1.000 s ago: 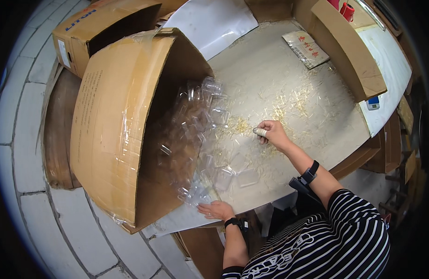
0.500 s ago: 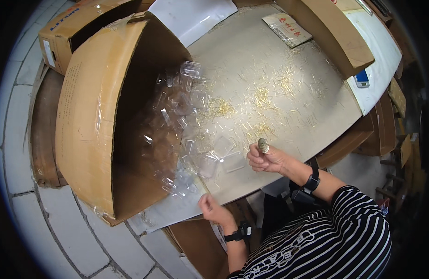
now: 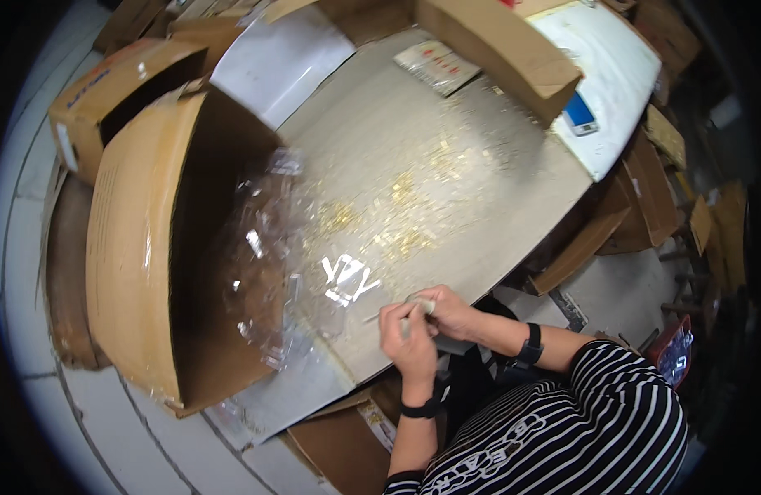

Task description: The person packs small yellow items into clear plastic containers and places them into a cardboard box. They then use a machine to dispense green items into plastic bags, which are also placed into the box. The person uses newspaper as padding material inside the box.

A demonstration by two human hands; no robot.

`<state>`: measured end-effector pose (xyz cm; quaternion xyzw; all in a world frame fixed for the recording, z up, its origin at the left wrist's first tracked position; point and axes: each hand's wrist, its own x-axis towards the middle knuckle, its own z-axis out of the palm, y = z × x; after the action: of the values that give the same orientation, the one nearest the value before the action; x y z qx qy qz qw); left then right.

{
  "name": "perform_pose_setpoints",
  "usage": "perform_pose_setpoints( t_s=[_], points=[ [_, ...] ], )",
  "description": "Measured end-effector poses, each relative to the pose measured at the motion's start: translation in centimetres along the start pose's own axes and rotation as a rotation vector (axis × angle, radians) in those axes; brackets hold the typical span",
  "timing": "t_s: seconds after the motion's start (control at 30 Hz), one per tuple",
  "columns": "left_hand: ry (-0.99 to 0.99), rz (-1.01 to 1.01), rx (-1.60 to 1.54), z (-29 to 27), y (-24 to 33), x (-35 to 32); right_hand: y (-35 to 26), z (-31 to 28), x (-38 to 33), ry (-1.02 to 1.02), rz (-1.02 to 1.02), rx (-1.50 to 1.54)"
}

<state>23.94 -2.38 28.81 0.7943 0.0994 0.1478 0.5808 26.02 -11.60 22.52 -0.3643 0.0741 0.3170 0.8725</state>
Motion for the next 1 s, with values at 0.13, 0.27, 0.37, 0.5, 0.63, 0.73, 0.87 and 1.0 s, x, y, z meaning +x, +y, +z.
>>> perform_pose_setpoints(
  t_s=[0.13,0.27,0.37,0.5,0.63,0.73,0.87,1.0],
  points=[
    [0.058,-0.150,-0.101,-0.8,-1.0,0.3,-2.9,0.2,-2.0,0.115,-0.189,-0.497],
    [-0.080,0.290,0.329,0.5,-0.2,0.9,-4.9,-1.3,-2.2,0.066,-0.086,-0.157],
    [-0.271,0.138,0.239,1.1,0.6,0.8,-5.0,-3.7,-2.4,-0.204,-0.032,0.324],
    [-0.091,-0.039,0.226,1.3,-0.4,1.5,-4.7,-5.6,-2.8,-0.545,-0.108,0.618],
    [0.005,-0.165,-0.124,1.5,-2.5,4.2,-4.0,-6.2,-2.6,-0.636,-0.096,0.676],
    [-0.057,-0.095,0.090,1.6,-3.4,4.4,-3.6,-6.5,-2.5,-0.594,-0.058,0.712],
    [-0.133,-0.156,0.070,1.9,-3.5,2.8,-3.0,-6.5,-2.2,-0.510,-0.018,0.727],
    [-0.228,-0.257,-0.170,2.8,-4.0,1.4,-2.8,-6.3,-1.8,-0.472,0.065,0.660]
  ],
)
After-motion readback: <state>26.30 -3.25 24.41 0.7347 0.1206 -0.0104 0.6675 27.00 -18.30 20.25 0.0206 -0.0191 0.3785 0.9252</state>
